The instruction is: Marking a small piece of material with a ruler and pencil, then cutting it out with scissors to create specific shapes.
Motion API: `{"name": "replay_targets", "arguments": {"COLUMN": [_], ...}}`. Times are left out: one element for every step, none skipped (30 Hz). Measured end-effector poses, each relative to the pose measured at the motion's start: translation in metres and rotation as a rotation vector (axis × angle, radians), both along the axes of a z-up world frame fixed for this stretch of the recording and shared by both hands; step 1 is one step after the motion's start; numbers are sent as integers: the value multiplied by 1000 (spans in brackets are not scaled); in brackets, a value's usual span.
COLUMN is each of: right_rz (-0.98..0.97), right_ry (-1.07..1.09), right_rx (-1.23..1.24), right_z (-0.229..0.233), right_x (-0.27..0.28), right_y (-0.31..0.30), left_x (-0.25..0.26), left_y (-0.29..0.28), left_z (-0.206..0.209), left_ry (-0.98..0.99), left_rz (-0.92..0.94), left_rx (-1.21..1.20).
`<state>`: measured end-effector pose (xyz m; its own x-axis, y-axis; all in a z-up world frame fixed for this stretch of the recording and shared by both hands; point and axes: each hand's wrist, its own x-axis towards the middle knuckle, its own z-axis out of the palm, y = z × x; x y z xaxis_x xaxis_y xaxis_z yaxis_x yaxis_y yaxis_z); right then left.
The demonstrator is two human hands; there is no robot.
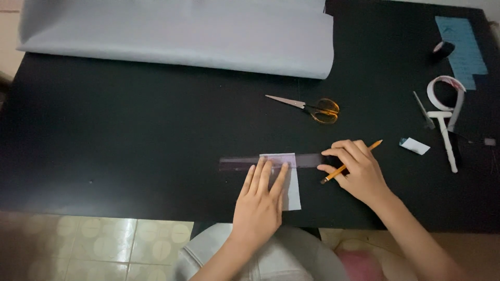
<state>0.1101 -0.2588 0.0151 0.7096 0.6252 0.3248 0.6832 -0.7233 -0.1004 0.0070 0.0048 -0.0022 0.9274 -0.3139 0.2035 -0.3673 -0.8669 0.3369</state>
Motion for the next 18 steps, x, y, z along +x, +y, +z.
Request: {"name": "replay_targets", "arguments": {"right_rz": [0, -12, -25, -25, -15, -6, -6, -12, -18, -18, -20, -22, -21, -27, -33, -34, -28, -22], "right_ry": [-1, 14, 29, 30, 11, -9, -9, -14, -19, -20, -17, -14, -15, -13, -9, -9, -6, -3], "right_rx": [0, -9, -18, -18, -13, -8, -8, -35, -62, -62, -22, 19, 19, 8, -3, -3, 17, 38], "right_z": [0, -1, -1, -1, -1, -1, -3, -5, -7, -5, -4, -2, -2, -2, -2, -2, -2, -1], "right_x": [0, -1, -1, -1, -1, -1, -1, 0, 0, 0, -1, -1, -1, -1, -1, -1, -2, -2], "right_y": [0, 0, 0, 0, -1, -1, -2, -3, -5, -3, -1, 2, 1, 1, 1, 0, 0, -1], "left_x": [0, 0, 0, 0, 0, 0, 0, 0, 0, 0, 0, 0, 0, 0, 0, -1, -1, -1], "left_y": [0, 0, 0, 0, 1, 1, 1, 2, 2, 1, 0, -1, -1, -1, -2, -1, -1, -1], "left_z": [-1, -1, -1, 1, 3, 4, 4, 4, 4, 3, 2, 0, 0, -1, -1, 0, 1, 2], "left_ry": [-1, 1, 4, 5, -2, -9, -9, -6, -4, -5, -23, -40, -41, -43, -45, -45, -42, -39], "left_rz": [0, -1, -1, -1, -4, -6, -7, -11, -15, -15, 0, 15, 15, 22, 28, 28, 26, 24], "left_rx": [0, -2, -4, -4, -18, -32, -32, -38, -44, -44, -23, -1, -1, 19, 38, 38, 17, -3]}}
